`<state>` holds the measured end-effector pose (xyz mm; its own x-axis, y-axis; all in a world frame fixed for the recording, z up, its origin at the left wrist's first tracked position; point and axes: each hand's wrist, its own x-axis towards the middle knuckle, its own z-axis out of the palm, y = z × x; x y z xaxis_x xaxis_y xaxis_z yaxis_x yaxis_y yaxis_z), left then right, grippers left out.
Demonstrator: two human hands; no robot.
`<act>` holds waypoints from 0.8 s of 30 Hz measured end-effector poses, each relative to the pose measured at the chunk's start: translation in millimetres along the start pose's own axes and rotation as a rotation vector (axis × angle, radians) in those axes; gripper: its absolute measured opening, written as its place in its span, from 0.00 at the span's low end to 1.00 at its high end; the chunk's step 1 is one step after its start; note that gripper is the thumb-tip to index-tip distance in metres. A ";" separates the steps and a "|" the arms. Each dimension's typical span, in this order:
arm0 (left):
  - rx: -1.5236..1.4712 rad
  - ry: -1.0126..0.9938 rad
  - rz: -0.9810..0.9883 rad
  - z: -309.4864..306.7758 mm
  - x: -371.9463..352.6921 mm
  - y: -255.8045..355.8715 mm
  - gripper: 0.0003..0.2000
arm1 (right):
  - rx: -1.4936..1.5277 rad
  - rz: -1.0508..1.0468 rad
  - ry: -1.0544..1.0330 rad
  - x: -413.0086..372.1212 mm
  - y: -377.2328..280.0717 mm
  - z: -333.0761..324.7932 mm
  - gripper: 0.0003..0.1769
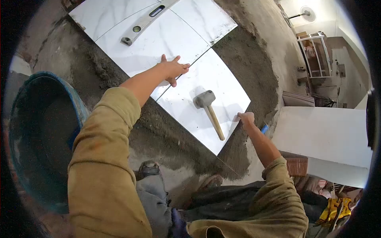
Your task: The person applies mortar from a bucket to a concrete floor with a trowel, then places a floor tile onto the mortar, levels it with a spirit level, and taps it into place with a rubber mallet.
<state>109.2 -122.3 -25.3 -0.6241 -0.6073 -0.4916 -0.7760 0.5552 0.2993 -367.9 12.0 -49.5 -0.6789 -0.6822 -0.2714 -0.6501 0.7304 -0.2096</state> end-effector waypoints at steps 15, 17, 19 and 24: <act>-0.042 0.000 0.024 1.4 1.7 1.9 0.52 | 0.189 -0.059 -0.003 -17.7 -4.1 -9.3 0.14; -0.039 0.010 0.016 1.1 1.8 1.8 0.53 | 0.184 -0.012 0.018 -17.3 -7.3 -11.0 0.14; -0.046 -0.003 0.028 -1.9 2.2 5.0 0.53 | 0.058 -0.110 -0.048 -13.1 -1.8 -13.9 0.14; -0.017 0.012 -0.020 5.1 5.6 4.0 0.54 | 0.077 0.013 -0.036 -9.9 -3.4 -11.6 0.16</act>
<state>103.1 -120.6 -31.1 -0.6097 -0.6249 -0.4877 -0.7895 0.5333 0.3038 -363.0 15.8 -35.2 -0.6736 -0.6721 -0.3077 -0.6121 0.7405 -0.2776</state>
